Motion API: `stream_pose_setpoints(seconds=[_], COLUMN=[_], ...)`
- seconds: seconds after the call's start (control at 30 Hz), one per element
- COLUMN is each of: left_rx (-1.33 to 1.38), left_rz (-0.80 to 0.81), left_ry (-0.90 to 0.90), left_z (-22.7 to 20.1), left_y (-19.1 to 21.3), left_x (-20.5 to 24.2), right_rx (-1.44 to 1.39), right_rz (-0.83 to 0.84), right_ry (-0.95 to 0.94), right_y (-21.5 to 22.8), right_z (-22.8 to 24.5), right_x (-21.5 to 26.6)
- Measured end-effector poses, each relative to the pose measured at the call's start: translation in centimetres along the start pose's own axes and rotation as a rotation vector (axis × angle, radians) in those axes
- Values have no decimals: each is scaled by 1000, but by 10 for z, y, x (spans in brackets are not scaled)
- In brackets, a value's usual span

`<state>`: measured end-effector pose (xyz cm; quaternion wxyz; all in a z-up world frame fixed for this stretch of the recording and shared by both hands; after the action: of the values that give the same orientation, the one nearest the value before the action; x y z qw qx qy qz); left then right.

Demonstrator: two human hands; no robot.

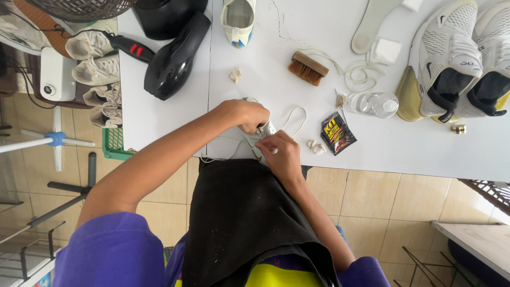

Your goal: The person laces a white sneaker by threading a white shoelace through the eyelets from the bottom up. They repeatedly pull the lace ends to tighten the fit and adjust the tension across the shoe's tongue.

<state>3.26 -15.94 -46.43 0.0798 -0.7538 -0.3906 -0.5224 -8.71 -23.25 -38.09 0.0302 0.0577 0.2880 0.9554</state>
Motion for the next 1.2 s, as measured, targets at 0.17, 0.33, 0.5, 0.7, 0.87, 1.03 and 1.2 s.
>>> stream_pose_setpoints(seconds=[0.17, 0.33, 0.5, 0.7, 0.87, 1.03, 1.2], left_rx=[-34, -219, -471, 211, 555, 1248, 1329], left_rz=[24, -275, -902, -1562, -1717, -1788, -1088], left_ry=[0, -229, -51, -177, -482, -797, -723], left_z=[-12, -21, -33, -14, -58, -4, -1], left_y=[4, -9, -12, 30, 58, 78, 78], left_x=[15, 26, 95, 238, 290, 276, 193], right_rx=[-17, 390, 280, 287, 281, 99, -56], right_rz=[9, 71, 21, 32, 65, 102, -27], right_ry=[-92, 9, -19, -49, -65, -150, -127], right_y=[12, 11, 16, 26, 18, 16, 15], right_z=[5, 11, -4, -3, -11, -21, -30], right_x=[-6, 3, 4, 0, 1, 5, 17])
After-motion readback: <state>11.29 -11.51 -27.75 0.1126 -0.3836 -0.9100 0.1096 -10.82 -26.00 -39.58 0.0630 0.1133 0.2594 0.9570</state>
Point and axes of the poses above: each hand's wrist, its own x-axis away from the middle knuckle, its own y-axis out of the back of the hand, z = x × y, the point moved 8 cm from there along -x, towards the middle knuckle, and after that the axes turned 9 degrees about z, right-handed, at the moved point
